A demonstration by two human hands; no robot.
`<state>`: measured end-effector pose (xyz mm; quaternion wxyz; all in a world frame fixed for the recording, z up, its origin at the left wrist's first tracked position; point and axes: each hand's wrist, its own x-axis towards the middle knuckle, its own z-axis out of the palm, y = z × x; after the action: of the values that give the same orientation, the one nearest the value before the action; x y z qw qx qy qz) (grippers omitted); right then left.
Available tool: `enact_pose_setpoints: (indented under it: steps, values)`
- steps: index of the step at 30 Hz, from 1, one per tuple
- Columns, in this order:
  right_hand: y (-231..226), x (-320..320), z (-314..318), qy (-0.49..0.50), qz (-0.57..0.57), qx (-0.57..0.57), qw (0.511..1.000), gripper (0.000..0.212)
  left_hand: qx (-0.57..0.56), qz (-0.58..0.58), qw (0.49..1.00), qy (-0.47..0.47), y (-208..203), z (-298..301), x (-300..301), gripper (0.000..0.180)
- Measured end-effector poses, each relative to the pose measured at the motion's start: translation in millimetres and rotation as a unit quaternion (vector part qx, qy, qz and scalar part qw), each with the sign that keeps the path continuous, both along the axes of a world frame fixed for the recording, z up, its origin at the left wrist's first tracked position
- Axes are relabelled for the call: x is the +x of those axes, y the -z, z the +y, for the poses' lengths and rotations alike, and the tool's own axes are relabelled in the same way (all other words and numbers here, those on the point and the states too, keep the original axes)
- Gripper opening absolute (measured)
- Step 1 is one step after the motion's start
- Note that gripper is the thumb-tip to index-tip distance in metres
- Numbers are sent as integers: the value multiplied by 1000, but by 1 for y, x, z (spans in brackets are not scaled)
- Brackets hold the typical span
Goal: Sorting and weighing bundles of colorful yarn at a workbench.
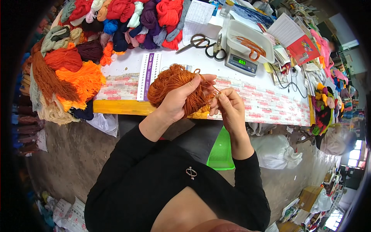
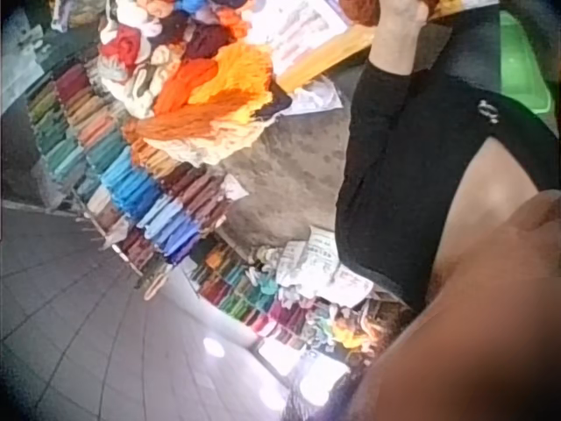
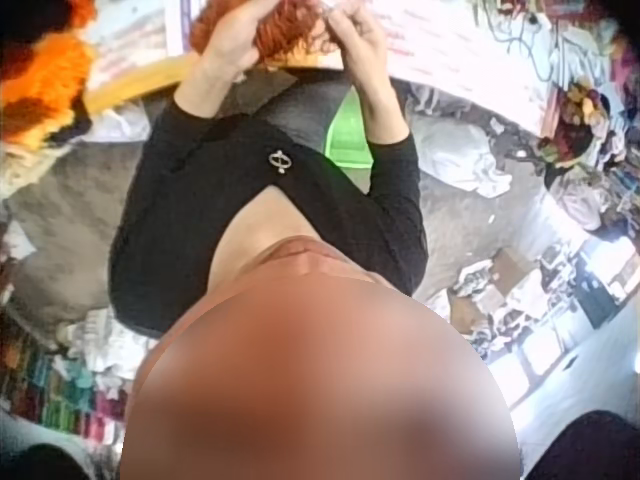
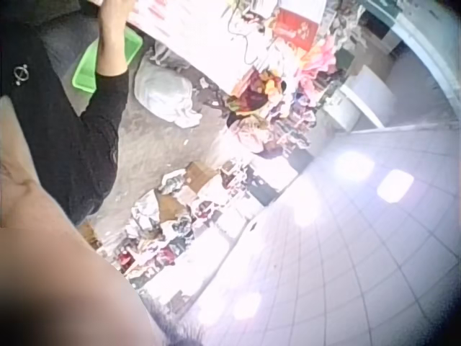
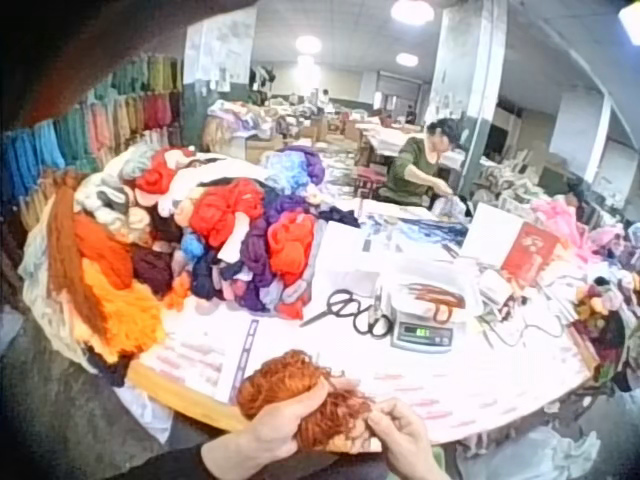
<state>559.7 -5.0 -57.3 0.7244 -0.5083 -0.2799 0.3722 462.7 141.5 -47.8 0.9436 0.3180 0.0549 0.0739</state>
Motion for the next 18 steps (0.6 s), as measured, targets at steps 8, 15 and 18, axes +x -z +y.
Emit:
enact_pose_setpoints:
  steps: [8,15,18]
  values:
    - [0,-1,-1,-2,8,3,1000,15,-16,3,1000,2,2,0,0,42]
    - [-3,-7,7,-2,43,-4,999,18,-30,-36,998,51,7,-3,2,43]
    - [-3,-11,10,0,23,-24,999,19,-24,-51,996,68,6,-5,1,44]
